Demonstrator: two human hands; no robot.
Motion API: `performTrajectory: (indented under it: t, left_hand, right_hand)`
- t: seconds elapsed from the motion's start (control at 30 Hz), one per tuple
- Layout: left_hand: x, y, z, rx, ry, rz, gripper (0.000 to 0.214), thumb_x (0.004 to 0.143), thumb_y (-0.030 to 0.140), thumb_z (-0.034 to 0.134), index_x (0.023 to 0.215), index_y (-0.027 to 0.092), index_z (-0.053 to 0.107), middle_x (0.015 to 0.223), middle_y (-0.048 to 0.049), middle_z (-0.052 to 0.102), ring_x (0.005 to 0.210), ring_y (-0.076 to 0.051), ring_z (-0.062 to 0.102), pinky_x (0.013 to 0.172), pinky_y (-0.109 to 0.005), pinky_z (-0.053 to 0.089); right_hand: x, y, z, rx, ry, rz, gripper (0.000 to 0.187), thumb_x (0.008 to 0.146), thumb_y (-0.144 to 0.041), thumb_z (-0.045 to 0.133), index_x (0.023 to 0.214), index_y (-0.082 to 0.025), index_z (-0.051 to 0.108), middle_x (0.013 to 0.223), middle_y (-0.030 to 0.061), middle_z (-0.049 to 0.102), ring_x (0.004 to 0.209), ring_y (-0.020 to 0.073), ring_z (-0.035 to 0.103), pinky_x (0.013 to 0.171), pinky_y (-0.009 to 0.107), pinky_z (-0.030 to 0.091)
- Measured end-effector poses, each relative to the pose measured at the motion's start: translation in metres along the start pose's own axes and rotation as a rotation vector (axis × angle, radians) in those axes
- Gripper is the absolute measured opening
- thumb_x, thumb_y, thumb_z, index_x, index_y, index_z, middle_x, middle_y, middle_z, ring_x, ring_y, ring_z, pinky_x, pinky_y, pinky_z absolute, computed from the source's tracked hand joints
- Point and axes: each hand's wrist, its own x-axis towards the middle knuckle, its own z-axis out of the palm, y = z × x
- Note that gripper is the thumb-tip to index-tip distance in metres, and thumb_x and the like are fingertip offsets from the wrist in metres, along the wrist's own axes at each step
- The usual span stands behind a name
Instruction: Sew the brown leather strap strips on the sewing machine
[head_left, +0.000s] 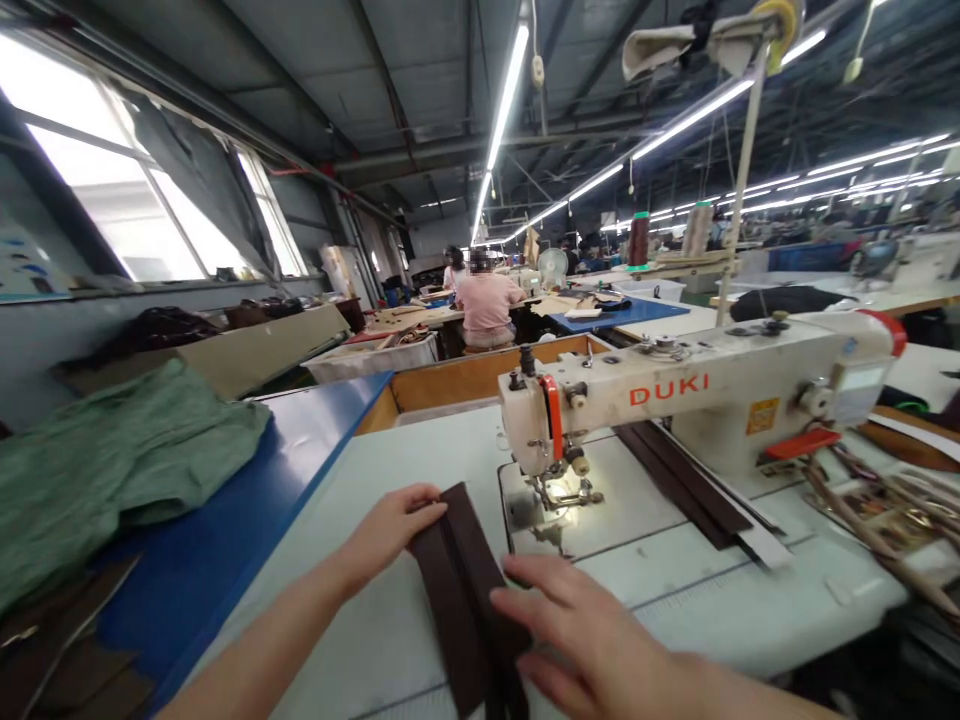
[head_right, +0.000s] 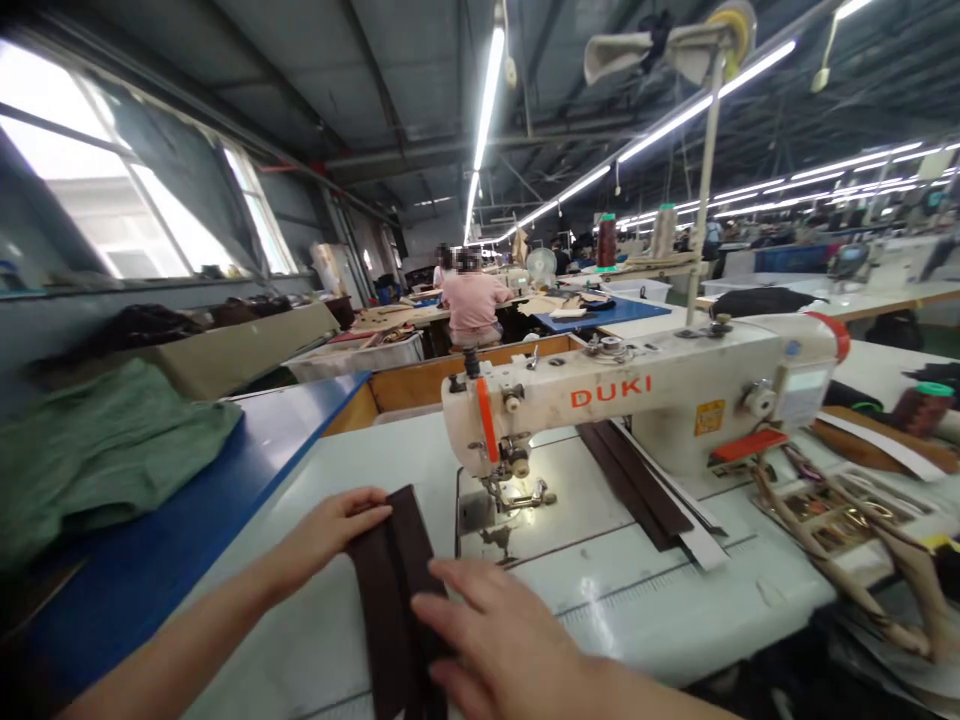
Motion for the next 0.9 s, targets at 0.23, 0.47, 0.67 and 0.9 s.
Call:
performTrajectory:
  t: [0.23, 0.47, 0.67, 0.9]
  left_hand:
    - [0.046, -0.017, 0.047, -0.057, -0.056, 0.096, 0.038, 0.062, 0.047, 0.067, 0.088, 0.019, 0.068, 0.088, -0.0035, 0.072, 0.09, -0.027, 0.064, 0.088, -0.036, 0.045]
    - [0.042, -0.022, 0.05, -0.209, -0.161, 0.08, 0.053, 0.068, 0.043, 0.061, 0.113, 0.016, 0.06, 0.108, -0.0103, 0.07, 0.098, -0.027, 0.066, 0.087, -0.04, 0.051]
    - [0.055, -0.027, 0.06, -0.079, -0.009, 0.138, 0.042, 0.06, 0.038, 0.061, 0.097, 0.018, 0.066, 0.103, -0.0094, 0.072, 0.104, -0.029, 0.065, 0.1, -0.044, 0.044]
    - [0.044, -0.054, 0.06, 0.199, 0.24, 0.351, 0.04, 0.065, 0.051, 0.058, 0.092, 0.023, 0.071, 0.121, -0.0101, 0.064, 0.12, -0.036, 0.053, 0.11, -0.058, 0.028]
  right_hand:
    - [-0.023, 0.031, 0.048, -0.427, -0.069, -0.192, 0.031, 0.098, -0.039, 0.047, 0.116, -0.018, 0.061, 0.12, 0.0055, 0.067, 0.114, 0.021, 0.059, 0.09, 0.032, 0.052]
    - [-0.026, 0.026, 0.048, -0.539, 0.254, -0.228, 0.029, 0.103, -0.031, 0.034, 0.101, -0.022, 0.061, 0.105, -0.0019, 0.072, 0.1, 0.0153, 0.063, 0.081, 0.027, 0.053]
    - [-0.027, 0.033, 0.059, -0.549, 0.244, -0.228, 0.028, 0.102, -0.034, 0.036, 0.096, -0.022, 0.06, 0.105, -0.0005, 0.07, 0.101, 0.0159, 0.062, 0.081, 0.027, 0.053]
    - [-0.029, 0.034, 0.022, -0.514, 0.071, -0.097, 0.027, 0.098, -0.042, 0.044, 0.108, -0.022, 0.059, 0.119, 0.0031, 0.065, 0.114, 0.0175, 0.056, 0.091, 0.028, 0.048]
